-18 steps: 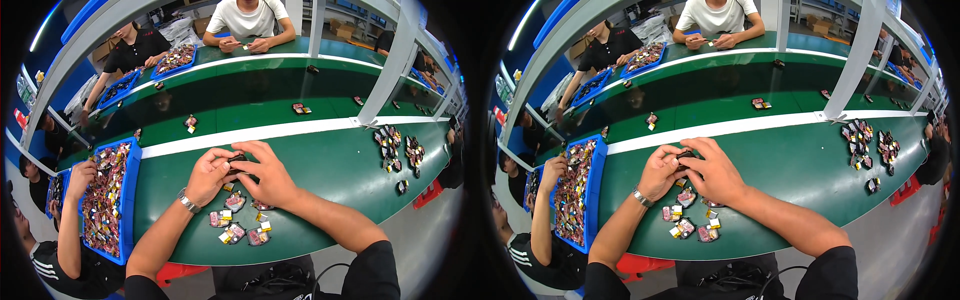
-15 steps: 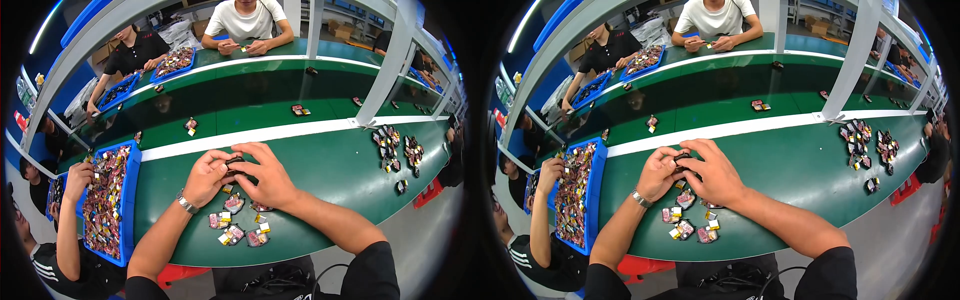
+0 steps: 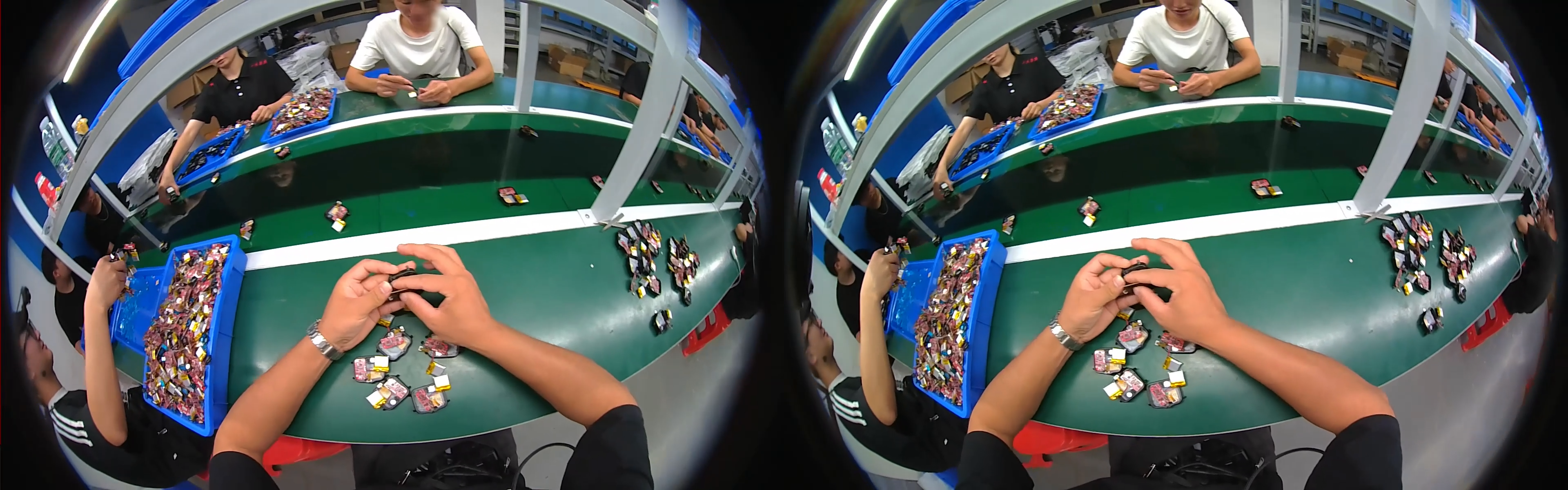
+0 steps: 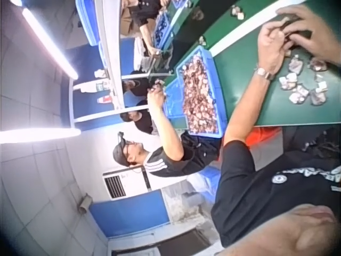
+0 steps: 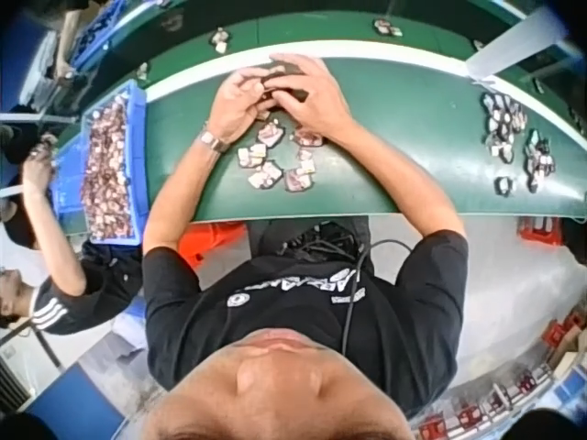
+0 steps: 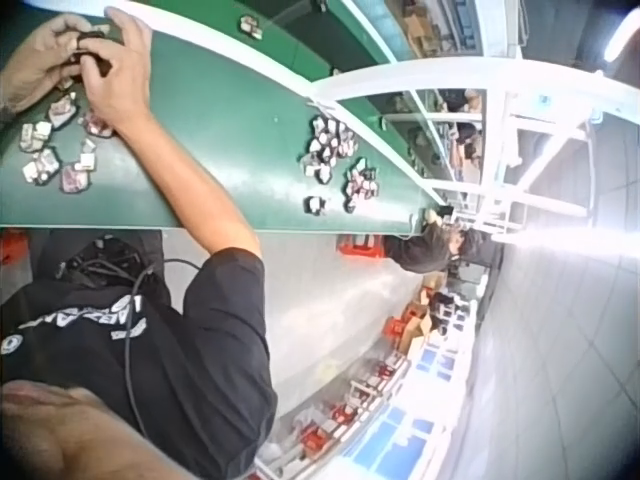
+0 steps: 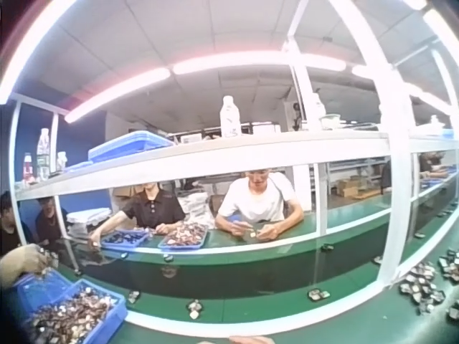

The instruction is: Manually assemble small electronic components at a factory workbench.

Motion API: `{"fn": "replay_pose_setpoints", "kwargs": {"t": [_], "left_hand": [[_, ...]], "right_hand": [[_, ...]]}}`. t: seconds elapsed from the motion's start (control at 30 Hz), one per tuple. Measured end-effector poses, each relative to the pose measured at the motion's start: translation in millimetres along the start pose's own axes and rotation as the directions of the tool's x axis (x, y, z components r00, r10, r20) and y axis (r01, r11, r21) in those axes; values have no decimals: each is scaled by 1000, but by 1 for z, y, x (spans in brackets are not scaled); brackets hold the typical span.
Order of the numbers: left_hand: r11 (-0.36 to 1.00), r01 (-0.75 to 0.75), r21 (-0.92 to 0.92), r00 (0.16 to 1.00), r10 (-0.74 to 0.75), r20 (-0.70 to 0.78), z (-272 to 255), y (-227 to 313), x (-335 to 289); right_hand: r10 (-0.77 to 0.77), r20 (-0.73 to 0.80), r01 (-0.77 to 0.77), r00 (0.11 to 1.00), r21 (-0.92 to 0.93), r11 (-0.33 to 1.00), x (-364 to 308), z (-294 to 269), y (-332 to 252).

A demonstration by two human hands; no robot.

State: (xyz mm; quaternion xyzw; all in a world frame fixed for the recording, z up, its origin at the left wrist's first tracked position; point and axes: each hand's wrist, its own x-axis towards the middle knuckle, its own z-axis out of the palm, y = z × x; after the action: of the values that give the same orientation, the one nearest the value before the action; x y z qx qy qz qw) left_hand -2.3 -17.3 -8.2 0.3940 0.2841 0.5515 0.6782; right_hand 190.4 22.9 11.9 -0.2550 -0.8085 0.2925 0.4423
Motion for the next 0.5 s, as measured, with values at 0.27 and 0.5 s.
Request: {"fn": "replay_pose_setpoints", "kwargs": {"t": [0.27,0.5], "left_hand": [[1000,-16,26,995,19,-93,11,-2,-4],[999,-6,37,994,9,-105,12,-2,-4]], "right_hand": [[28,48,-30,998,23,999,0,1,-3],[-166,-109,150,980,-144,978,6,10,-7]]}}
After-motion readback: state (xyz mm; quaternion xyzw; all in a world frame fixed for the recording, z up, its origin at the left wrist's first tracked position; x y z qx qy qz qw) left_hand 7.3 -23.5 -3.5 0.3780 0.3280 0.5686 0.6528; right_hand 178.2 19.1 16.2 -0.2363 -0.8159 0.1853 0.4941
